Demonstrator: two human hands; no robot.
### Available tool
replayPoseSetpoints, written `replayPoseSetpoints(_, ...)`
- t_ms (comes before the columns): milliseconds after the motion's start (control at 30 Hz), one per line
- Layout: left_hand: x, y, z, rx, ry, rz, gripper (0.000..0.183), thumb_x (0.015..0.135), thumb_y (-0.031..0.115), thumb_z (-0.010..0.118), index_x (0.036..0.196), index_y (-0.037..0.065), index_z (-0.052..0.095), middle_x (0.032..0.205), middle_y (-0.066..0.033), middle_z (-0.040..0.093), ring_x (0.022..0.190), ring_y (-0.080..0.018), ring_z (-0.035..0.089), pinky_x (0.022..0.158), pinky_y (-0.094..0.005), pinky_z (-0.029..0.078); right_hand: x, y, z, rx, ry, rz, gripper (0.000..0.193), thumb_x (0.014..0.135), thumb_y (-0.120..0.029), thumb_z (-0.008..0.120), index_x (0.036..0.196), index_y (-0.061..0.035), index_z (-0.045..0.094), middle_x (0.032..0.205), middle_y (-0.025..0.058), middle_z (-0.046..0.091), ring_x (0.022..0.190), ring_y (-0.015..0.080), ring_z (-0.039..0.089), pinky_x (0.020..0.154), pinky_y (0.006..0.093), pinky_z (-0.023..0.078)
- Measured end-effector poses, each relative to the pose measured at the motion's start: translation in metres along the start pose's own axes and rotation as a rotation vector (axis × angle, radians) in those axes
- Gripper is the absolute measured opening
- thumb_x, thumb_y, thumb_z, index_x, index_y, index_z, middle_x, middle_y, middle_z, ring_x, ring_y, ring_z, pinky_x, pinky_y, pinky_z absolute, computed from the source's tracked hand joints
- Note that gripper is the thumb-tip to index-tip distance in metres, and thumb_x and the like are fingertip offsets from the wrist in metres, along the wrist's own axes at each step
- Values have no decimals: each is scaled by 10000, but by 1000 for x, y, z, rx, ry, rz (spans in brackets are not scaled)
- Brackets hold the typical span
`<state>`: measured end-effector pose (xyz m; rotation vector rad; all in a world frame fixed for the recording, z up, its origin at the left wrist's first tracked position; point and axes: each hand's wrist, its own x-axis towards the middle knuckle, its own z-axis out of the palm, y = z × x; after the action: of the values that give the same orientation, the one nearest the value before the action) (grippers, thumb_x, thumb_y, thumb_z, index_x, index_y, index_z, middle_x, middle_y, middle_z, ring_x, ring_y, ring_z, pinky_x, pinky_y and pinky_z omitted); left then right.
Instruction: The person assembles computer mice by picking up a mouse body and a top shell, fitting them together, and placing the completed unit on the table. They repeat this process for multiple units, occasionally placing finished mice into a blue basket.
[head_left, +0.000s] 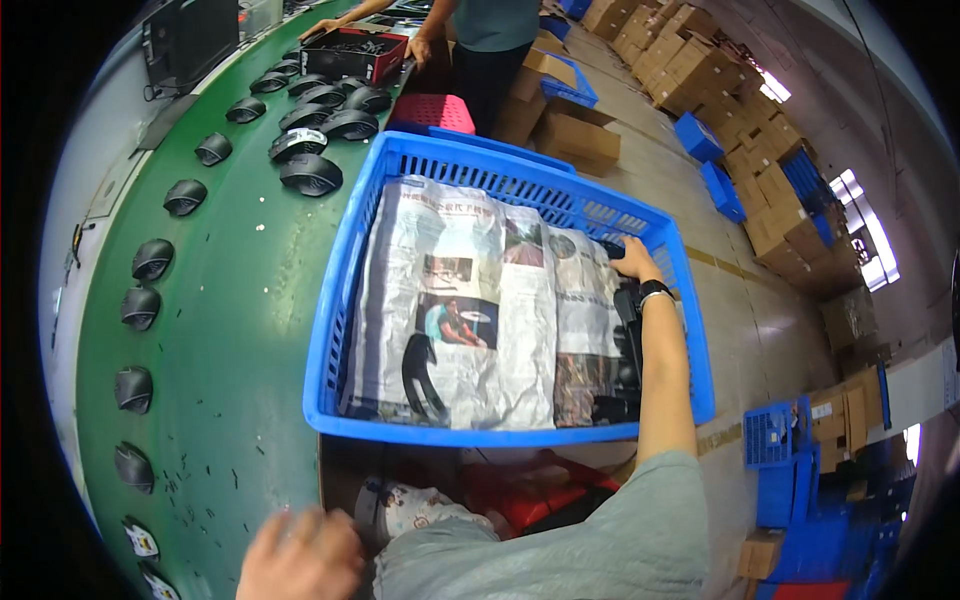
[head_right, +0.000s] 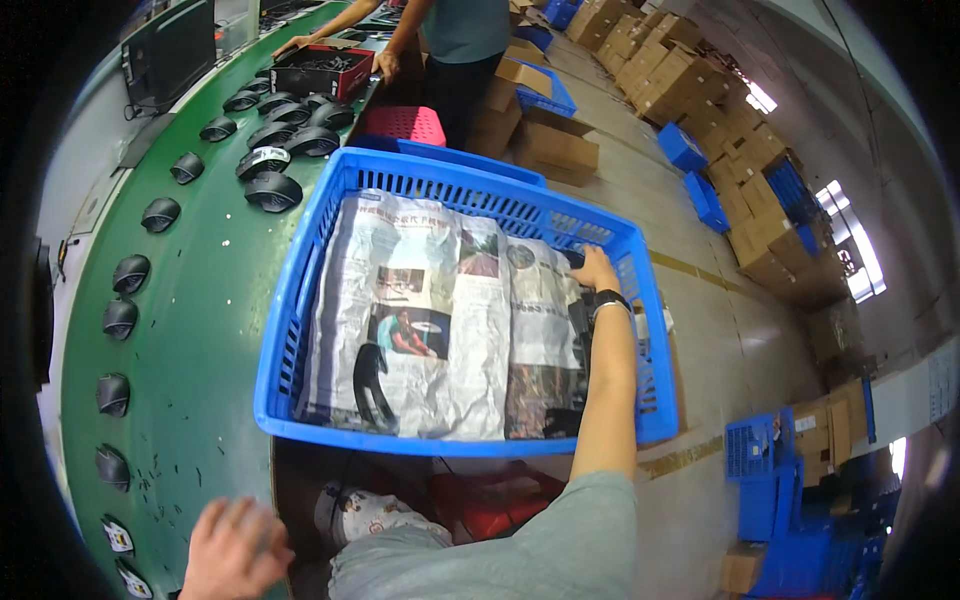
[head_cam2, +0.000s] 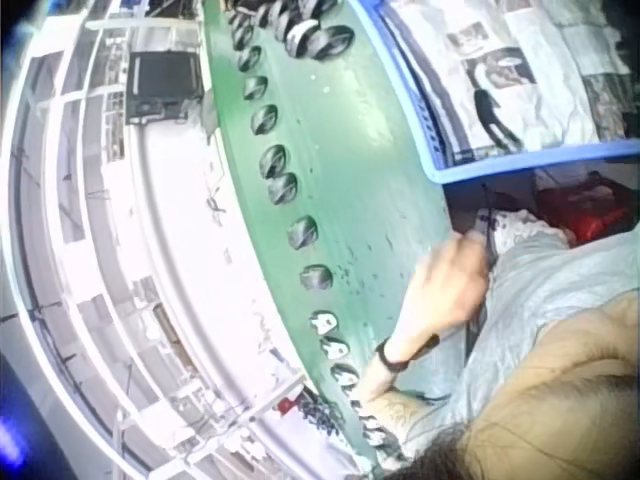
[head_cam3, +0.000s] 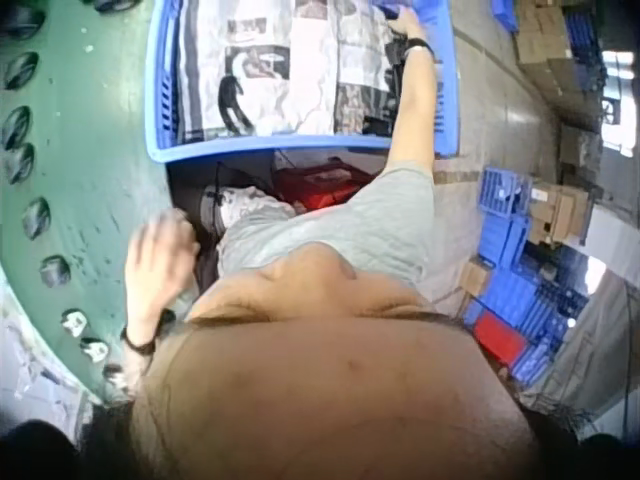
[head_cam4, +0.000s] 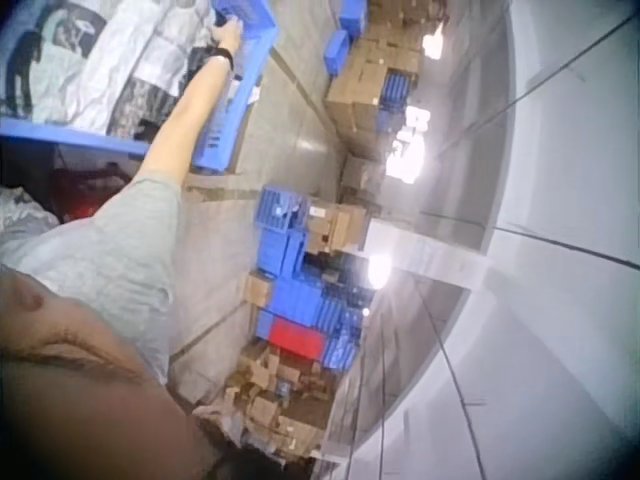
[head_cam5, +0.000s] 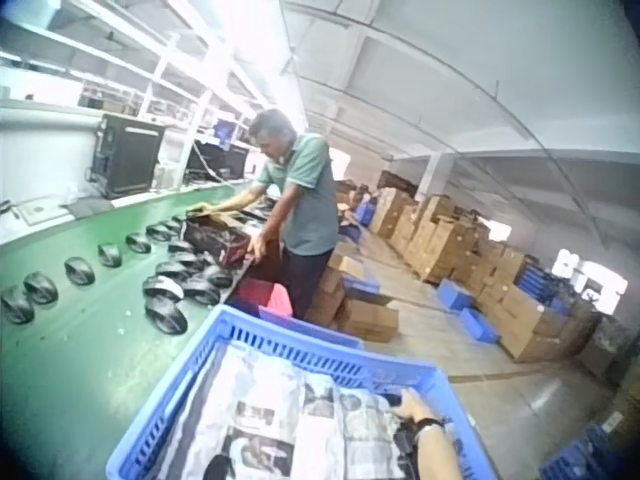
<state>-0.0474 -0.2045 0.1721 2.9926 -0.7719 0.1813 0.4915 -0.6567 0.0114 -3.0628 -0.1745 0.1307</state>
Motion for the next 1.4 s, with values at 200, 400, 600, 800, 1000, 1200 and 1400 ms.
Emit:
replayPoseSetpoints(200, -49, -22, 120, -208, 93, -457, 502, 676, 370, 684, 1032, 40, 556, 1249, -236, 411, 1171, -467, 380, 909, -579, 342, 15, -12, 21, -160, -65, 9, 664, 672, -88, 575, 1309, -147, 398, 1353, 162, 358, 1241, 364, 348, 975, 603, 306)
replayPoseSetpoints(400, -44, -30, 127, -306, 184, -529, 460, 679, 379, 648, 974, 32, 580, 1198, -217, 467, 1147, -456, 421, 900, -572, 344, 27, 11, 35, -178, 88, -110, 419, 786, -61, 519, 1203, -103, 516, 1174, 199, 520, 1063, 361, 518, 889, 447, 436)
replayPoseSetpoints(600, -43, -26, 126, -267, 189, -547, 447, 688, 381, 636, 956, 27, 585, 1191, -216, 478, 1147, -445, 429, 907, -567, 339, 20, 5, 25, -276, 243, -94, 278, 853, -68, 419, 1082, -76, 576, 983, 197, 603, 888, 364, 602, 747, 440, 497)
replayPoseSetpoints(800, -46, -27, 128, -298, 211, -559, 449, 663, 350, 640, 947, 7, 582, 1219, -241, 446, 1172, -464, 389, 936, -584, 298, -12, -1, -28, -221, 419, -39, 267, 811, 5, 437, 1047, -45, 552, 915, 201, 599, 859, 379, 593, 715, 452, 488)
replayPoseSetpoints(1000, -44, -27, 125, -270, 232, -550, 449, 676, 366, 649, 935, 3, 591, 1212, -239, 456, 1176, -459, 391, 943, -578, 293, -52, -4, -30, -443, 319, 13, 308, 764, -43, 528, 1072, -59, 547, 1000, 178, 594, 952, 376, 563, 755, 447, 493)
replayPoseSetpoints(1200, -45, -24, 123, -281, 247, -560, 437, 671, 352, 651, 920, -2, 592, 1211, -243, 449, 1182, -459, 379, 945, -578, 291, -82, -35, -37, -589, -250, 65, 1004, 448, -377, 843, 1325, -191, 389, 1386, 180, 313, 1278, 388, 280, 944, 522, 375)
replayPoseSetpoints(1400, -41, -25, 120, -280, 250, -562, 415, 657, 322, 661, 911, 2, 593, 1208, -237, 449, 1180, -455, 379, 942, -577, 298, -47, -7, -44, -534, -320, -12, 1390, 270, -358, 902, 1424, -254, 133, 1470, 119, 159, 1356, 347, 112, 1025, 584, 220)
